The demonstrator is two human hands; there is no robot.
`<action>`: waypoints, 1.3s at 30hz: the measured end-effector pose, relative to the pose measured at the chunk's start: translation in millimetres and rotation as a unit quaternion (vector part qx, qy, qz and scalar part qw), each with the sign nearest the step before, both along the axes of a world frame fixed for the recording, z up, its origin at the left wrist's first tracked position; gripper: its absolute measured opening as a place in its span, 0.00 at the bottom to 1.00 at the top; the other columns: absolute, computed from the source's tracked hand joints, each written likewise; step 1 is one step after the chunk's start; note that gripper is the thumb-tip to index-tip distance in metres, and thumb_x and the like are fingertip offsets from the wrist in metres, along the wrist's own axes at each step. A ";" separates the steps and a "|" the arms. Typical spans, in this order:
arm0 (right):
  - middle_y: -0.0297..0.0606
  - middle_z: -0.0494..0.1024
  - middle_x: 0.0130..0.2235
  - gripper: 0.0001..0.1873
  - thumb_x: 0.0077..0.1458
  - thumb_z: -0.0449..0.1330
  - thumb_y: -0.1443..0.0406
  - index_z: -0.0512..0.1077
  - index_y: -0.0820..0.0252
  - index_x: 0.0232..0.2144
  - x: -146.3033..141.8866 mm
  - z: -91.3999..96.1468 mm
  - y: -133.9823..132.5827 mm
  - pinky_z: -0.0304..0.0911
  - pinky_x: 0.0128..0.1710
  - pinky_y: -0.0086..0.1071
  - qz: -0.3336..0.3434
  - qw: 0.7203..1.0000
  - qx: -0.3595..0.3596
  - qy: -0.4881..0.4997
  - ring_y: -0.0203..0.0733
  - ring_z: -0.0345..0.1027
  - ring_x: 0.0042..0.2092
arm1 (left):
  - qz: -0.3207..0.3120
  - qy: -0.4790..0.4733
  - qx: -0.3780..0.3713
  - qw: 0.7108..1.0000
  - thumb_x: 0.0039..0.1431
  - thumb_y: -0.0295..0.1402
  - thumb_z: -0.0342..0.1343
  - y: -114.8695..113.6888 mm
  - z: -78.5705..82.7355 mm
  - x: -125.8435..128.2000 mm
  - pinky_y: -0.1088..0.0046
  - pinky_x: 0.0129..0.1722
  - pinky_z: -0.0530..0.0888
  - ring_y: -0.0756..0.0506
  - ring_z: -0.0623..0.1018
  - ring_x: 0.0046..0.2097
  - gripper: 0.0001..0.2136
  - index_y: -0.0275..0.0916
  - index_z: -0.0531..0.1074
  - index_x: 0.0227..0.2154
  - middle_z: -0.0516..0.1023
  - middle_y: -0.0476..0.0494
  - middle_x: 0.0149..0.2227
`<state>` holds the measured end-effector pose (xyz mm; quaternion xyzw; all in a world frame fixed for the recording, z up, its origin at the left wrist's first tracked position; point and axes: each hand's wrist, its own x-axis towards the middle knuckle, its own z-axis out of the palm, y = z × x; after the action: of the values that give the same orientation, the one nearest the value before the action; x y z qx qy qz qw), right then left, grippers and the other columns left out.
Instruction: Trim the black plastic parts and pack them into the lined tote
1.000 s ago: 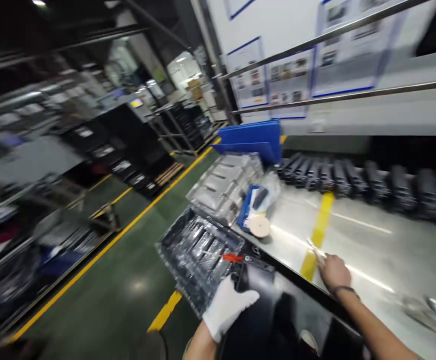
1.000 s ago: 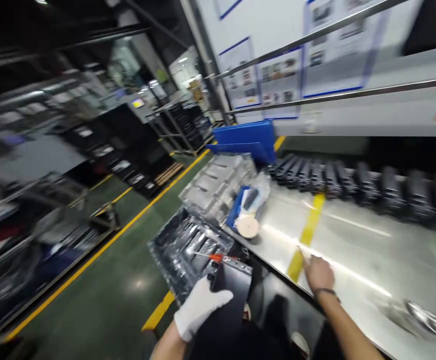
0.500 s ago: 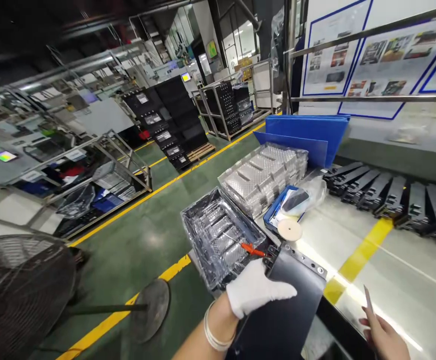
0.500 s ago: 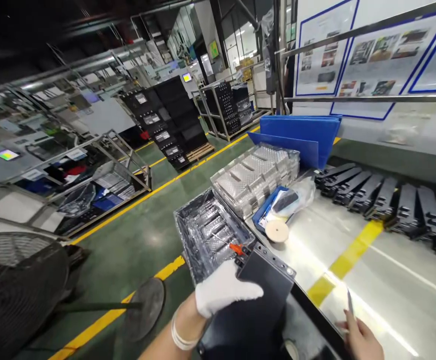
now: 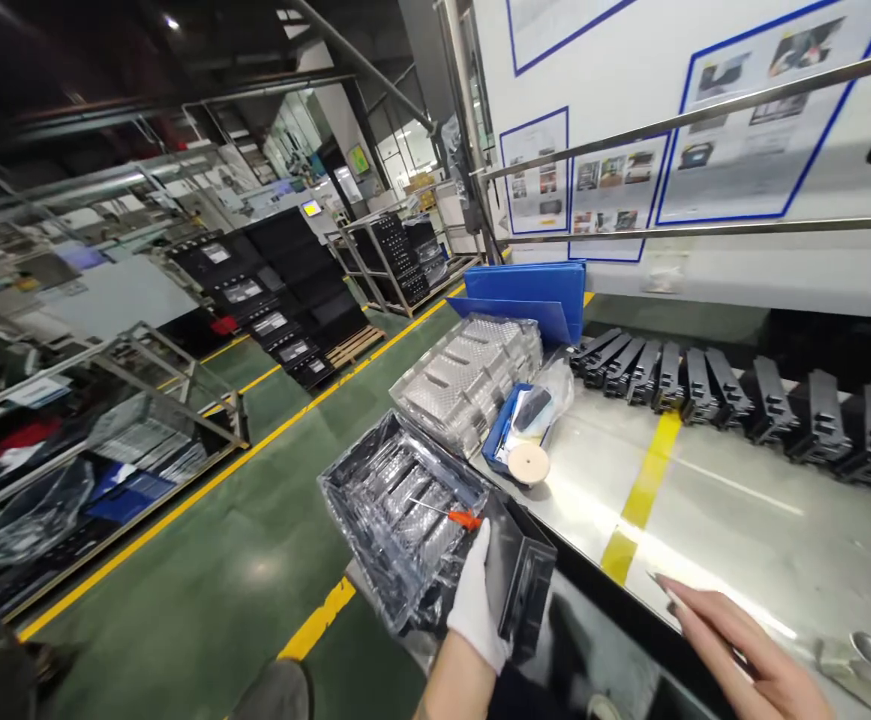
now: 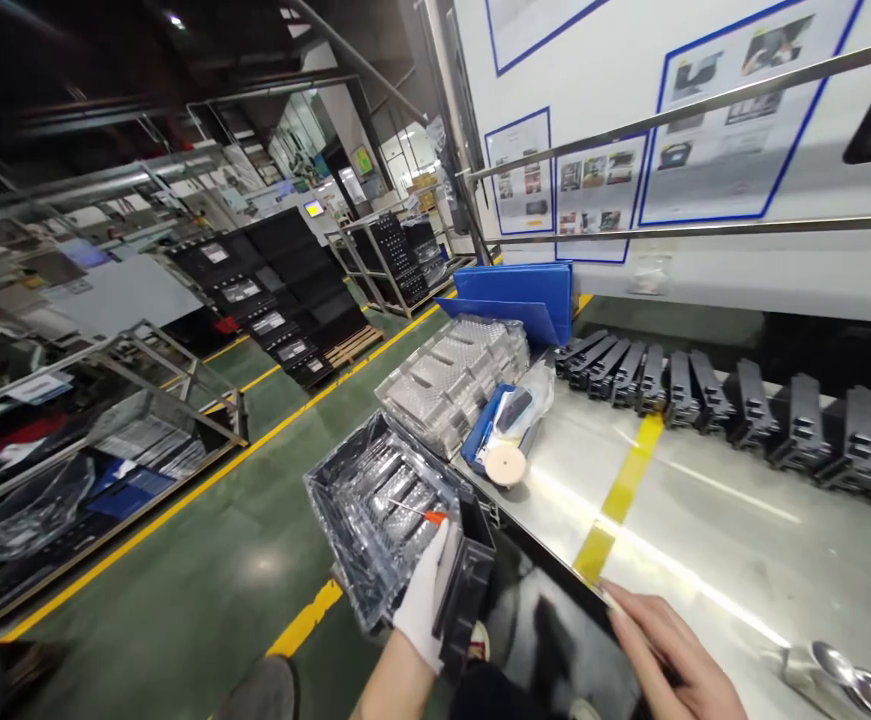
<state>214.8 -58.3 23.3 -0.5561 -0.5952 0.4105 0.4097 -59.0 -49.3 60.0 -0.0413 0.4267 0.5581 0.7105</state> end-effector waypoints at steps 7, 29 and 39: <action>0.41 0.75 0.44 0.19 0.62 0.61 0.65 0.72 0.48 0.55 -42.3 64.8 -14.2 0.73 0.43 0.28 0.117 0.957 0.260 -0.055 0.39 0.74 0.46 | -0.079 0.102 0.018 0.991 0.59 0.58 0.52 -21.4 15.2 23.7 0.63 0.62 0.68 0.37 0.69 0.63 0.25 0.42 0.83 0.37 0.83 0.41 0.41; 0.30 0.83 0.31 0.09 0.62 0.59 0.56 0.81 0.43 0.35 -33.8 100.5 -36.5 0.75 0.34 0.24 0.355 0.929 0.071 -0.083 0.38 0.79 0.32 | -0.003 -0.100 0.070 0.993 0.51 0.51 0.67 -35.8 -2.4 -25.3 0.62 0.57 0.73 0.40 0.83 0.44 0.20 0.38 0.82 0.37 0.85 0.44 0.36; 0.33 0.78 0.32 0.07 0.61 0.62 0.59 0.74 0.55 0.33 -88.1 89.8 9.6 0.69 0.34 0.24 0.134 0.975 0.176 0.005 0.36 0.74 0.34 | -0.052 -0.048 0.091 0.993 0.40 0.56 0.71 -60.5 -3.7 12.2 0.69 0.55 0.71 0.42 0.79 0.47 0.31 0.38 0.81 0.42 0.83 0.42 0.41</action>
<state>126.7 -48.7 113.1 -0.3885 -0.7254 0.3533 0.4449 -46.7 -109.8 56.2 0.0188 0.3413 0.5538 0.7593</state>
